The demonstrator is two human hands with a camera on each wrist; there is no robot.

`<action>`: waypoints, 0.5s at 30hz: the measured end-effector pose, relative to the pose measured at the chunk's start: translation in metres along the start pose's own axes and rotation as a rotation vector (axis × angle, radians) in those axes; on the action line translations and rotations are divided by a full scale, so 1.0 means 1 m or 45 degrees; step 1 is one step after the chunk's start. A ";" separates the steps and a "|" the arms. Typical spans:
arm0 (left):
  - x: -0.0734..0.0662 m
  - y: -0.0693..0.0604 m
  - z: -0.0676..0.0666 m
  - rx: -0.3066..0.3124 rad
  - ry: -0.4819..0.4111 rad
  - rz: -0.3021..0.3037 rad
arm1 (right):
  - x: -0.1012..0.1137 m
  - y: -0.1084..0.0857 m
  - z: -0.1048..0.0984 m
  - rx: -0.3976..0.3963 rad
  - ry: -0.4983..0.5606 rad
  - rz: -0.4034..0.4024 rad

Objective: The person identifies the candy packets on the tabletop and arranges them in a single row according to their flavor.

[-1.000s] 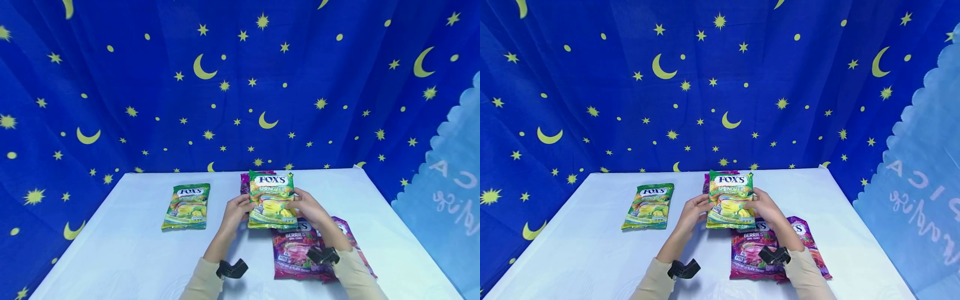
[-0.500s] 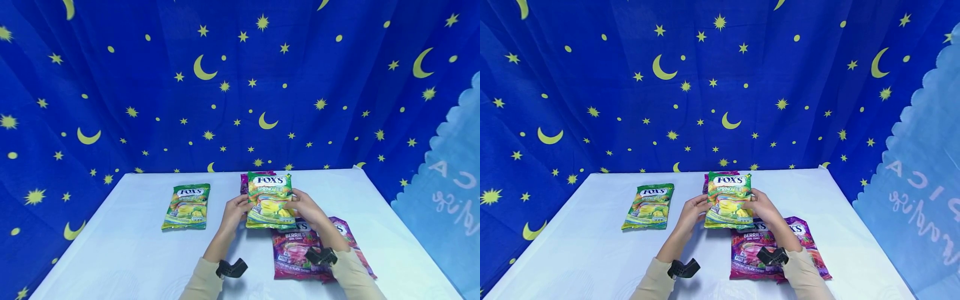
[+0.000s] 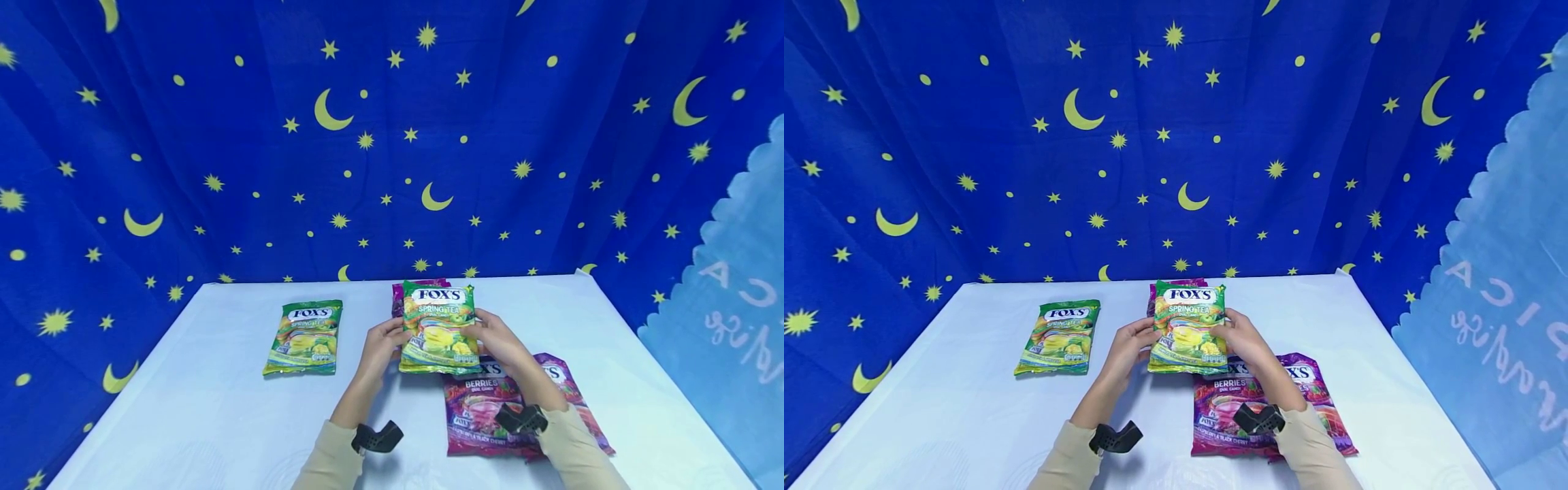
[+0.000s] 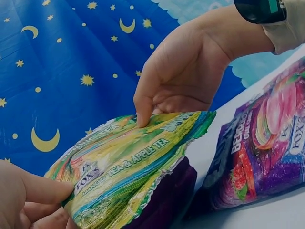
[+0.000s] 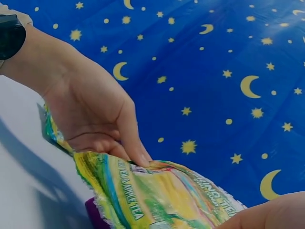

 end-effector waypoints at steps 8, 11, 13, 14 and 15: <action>-0.004 0.003 -0.011 -0.029 0.091 -0.002 | -0.006 0.008 0.007 -0.105 -0.026 -0.006; -0.007 0.004 -0.026 -0.042 0.112 -0.013 | -0.005 0.011 0.016 -0.127 -0.006 -0.045; -0.008 0.005 -0.037 -0.047 0.118 -0.023 | -0.002 0.012 0.024 -0.136 -0.016 -0.076; -0.009 0.005 -0.043 -0.049 0.121 -0.025 | 0.000 0.013 0.029 -0.135 -0.025 -0.093; -0.009 0.006 -0.049 -0.053 0.119 -0.031 | 0.003 0.013 0.034 -0.129 -0.043 -0.116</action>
Point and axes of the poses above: each hand's wrist, its own y-axis towards the middle knuckle, its own z-axis out of the palm, x = y × z, the point moved 10 cm from there along y, towards the middle knuckle, and after that the axes turned 1 degree about -x, right-handed, at the moved point
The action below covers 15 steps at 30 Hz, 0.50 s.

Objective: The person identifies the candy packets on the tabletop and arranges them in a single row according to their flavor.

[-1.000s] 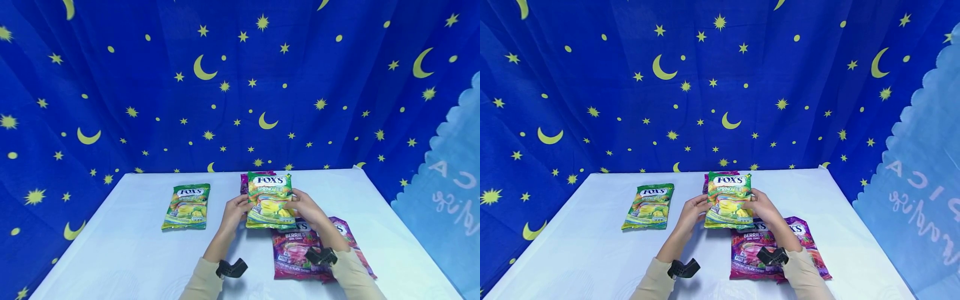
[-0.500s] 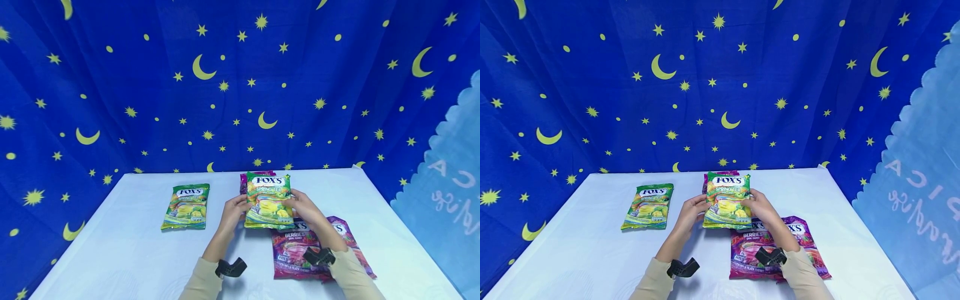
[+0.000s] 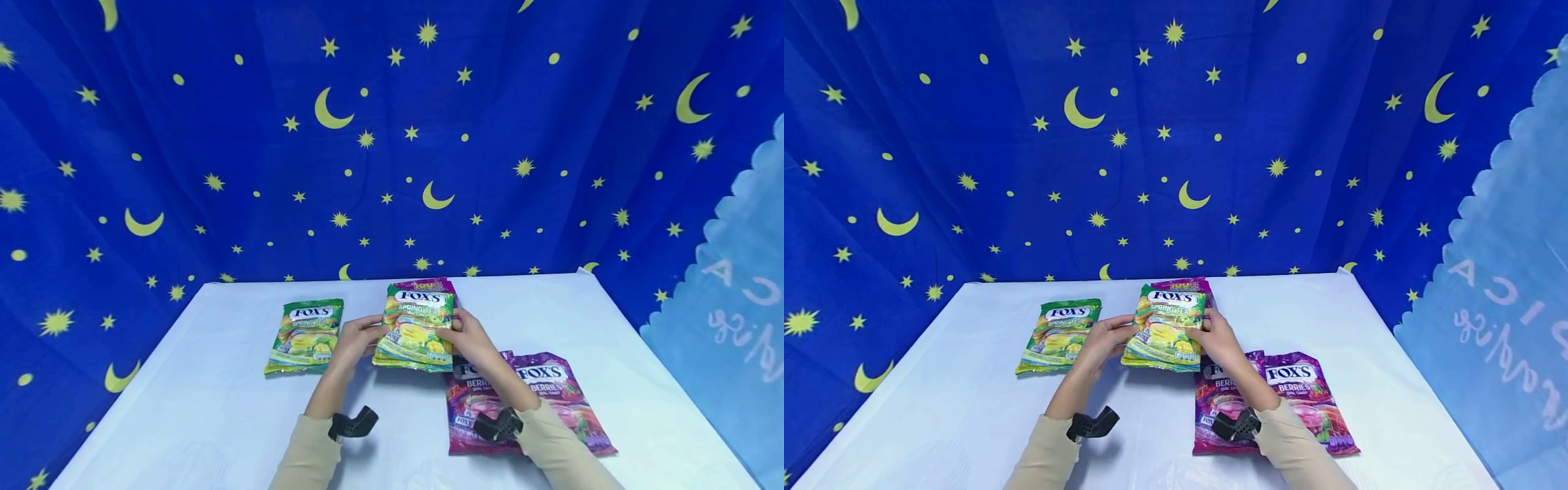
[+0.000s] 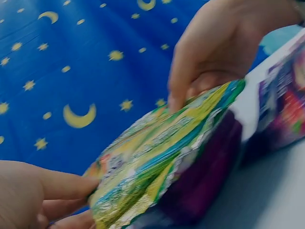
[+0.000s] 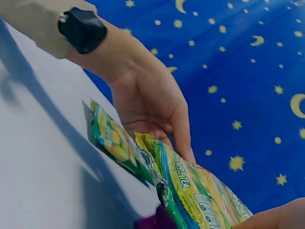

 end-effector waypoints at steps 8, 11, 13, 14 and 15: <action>0.007 0.006 -0.041 -0.090 0.076 -0.050 | 0.028 0.008 0.036 0.018 -0.201 -0.159; 0.007 0.010 -0.052 -0.132 0.131 -0.039 | 0.037 0.012 0.045 -0.022 -0.345 -0.191; 0.009 0.012 -0.058 -0.171 0.153 -0.049 | 0.041 0.016 0.053 -0.042 -0.446 -0.214; 0.011 0.013 -0.061 -0.188 0.164 -0.055 | 0.042 0.018 0.057 -0.050 -0.501 -0.222; 0.013 0.014 -0.064 -0.204 0.168 -0.064 | 0.043 0.021 0.061 -0.057 -0.549 -0.220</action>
Point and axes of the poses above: each hand's wrist, its own y-axis towards the middle knuckle, its own z-axis out of the palm, x = y × z, the point moved 10 cm from there along y, towards the middle knuckle, and after that the axes turned 1 degree about -x, right-handed, at the moved point
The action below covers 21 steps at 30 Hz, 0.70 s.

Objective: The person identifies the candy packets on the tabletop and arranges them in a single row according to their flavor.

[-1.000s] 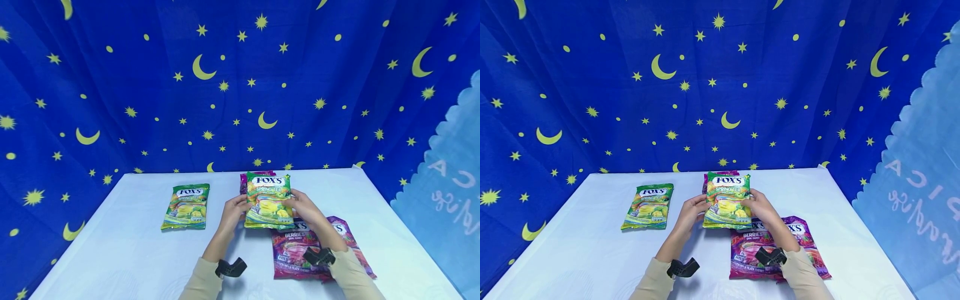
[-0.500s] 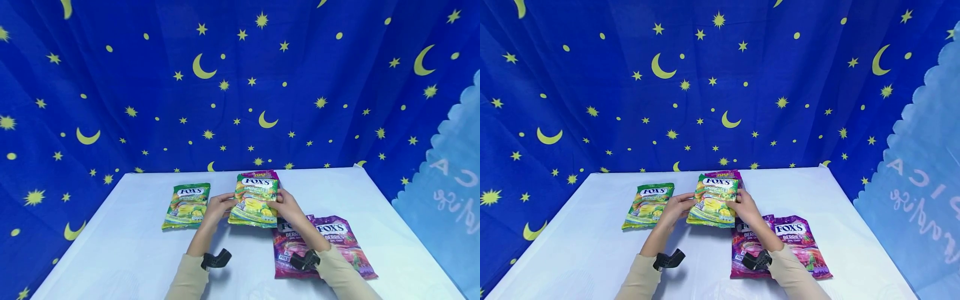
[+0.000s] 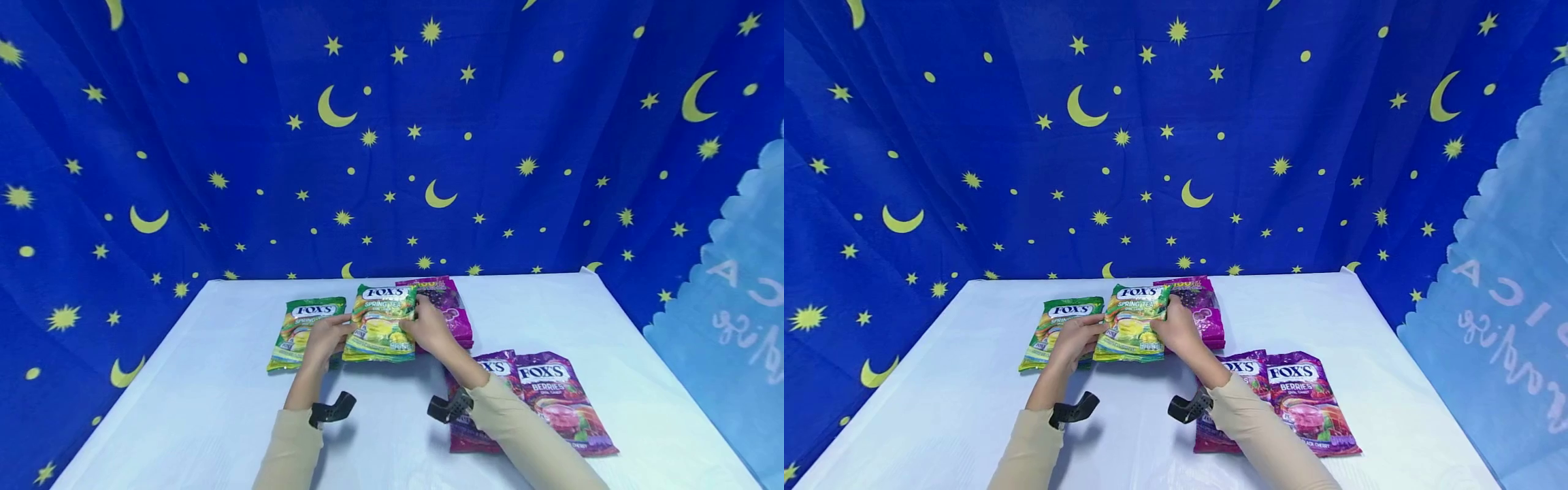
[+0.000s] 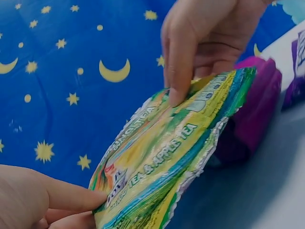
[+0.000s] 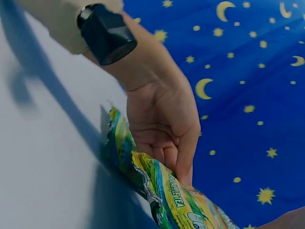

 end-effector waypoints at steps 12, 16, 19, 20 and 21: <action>0.011 0.008 -0.021 -0.204 0.301 0.149 | 0.021 0.019 0.051 0.152 -0.411 0.005; 0.007 0.008 -0.030 -0.263 0.388 0.193 | 0.020 0.023 0.066 0.195 -0.514 0.032; 0.005 0.009 -0.035 -0.286 0.431 0.222 | 0.017 0.024 0.074 0.211 -0.622 0.053; 0.004 0.009 -0.037 -0.297 0.457 0.237 | 0.016 0.024 0.077 0.219 -0.656 0.063; 0.002 0.009 -0.039 -0.306 0.477 0.251 | 0.015 0.024 0.078 0.221 -0.693 0.066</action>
Point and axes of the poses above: each hand's wrist, its own y-axis towards the middle knuckle, its own z-axis out of the palm, x = y × z, the point moved 10 cm from there along y, towards the middle knuckle, and after that the axes turned 1 degree about -x, right-handed, at the moved point
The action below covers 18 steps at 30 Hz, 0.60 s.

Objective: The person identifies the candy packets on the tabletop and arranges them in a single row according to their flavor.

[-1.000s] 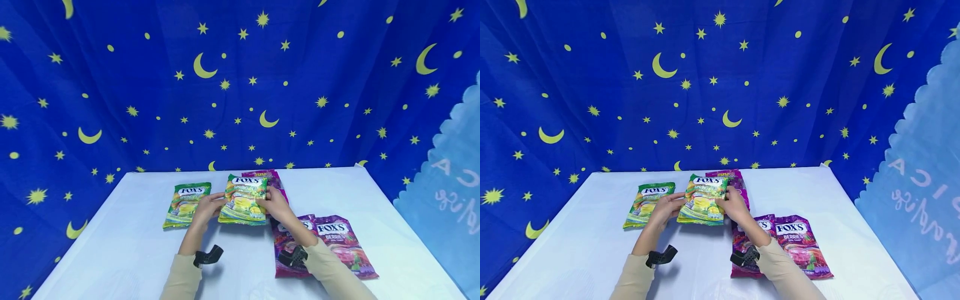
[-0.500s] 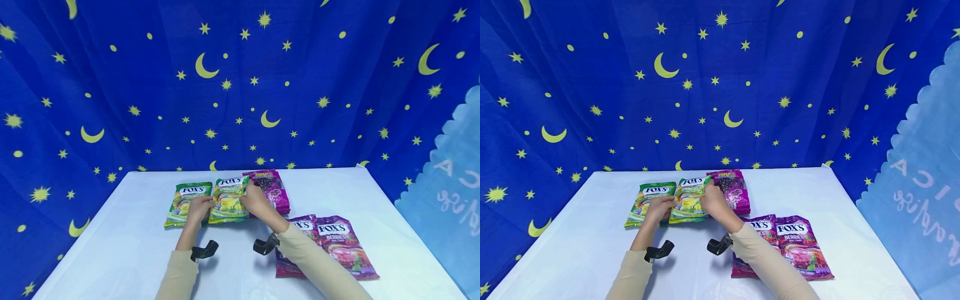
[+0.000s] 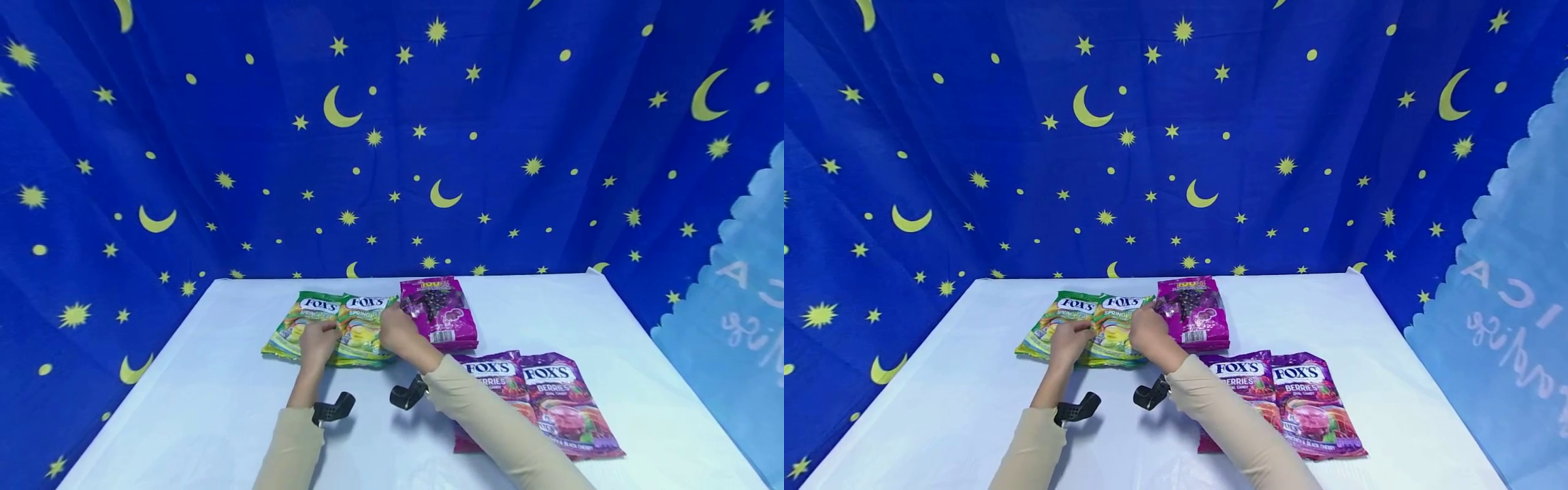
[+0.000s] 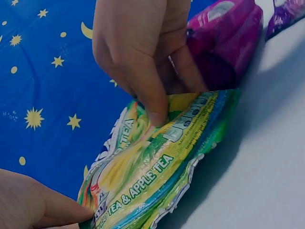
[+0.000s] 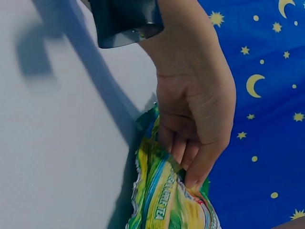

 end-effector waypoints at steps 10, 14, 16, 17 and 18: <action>-0.017 -0.005 -0.006 -0.103 0.163 0.210 | -0.001 -0.005 0.015 0.164 -0.044 0.037; -0.026 -0.010 -0.007 -0.143 0.231 0.293 | -0.001 -0.009 0.019 0.228 0.075 0.078; -0.027 -0.011 -0.008 -0.166 0.282 0.299 | 0.000 -0.011 0.020 0.243 0.099 0.087; -0.027 -0.012 -0.009 -0.176 0.311 0.294 | 0.000 -0.011 0.021 0.250 0.126 0.099; -0.026 -0.013 -0.009 -0.188 0.341 0.289 | 0.000 -0.012 0.022 0.254 0.125 0.098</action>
Point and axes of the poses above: each hand's wrist, its own y-axis towards the middle knuckle, its own z-axis out of the palm, x = y × z, the point moved 10 cm from there along y, towards the middle knuckle, and after that the axes turned 1 degree about -x, right-handed, at the moved point
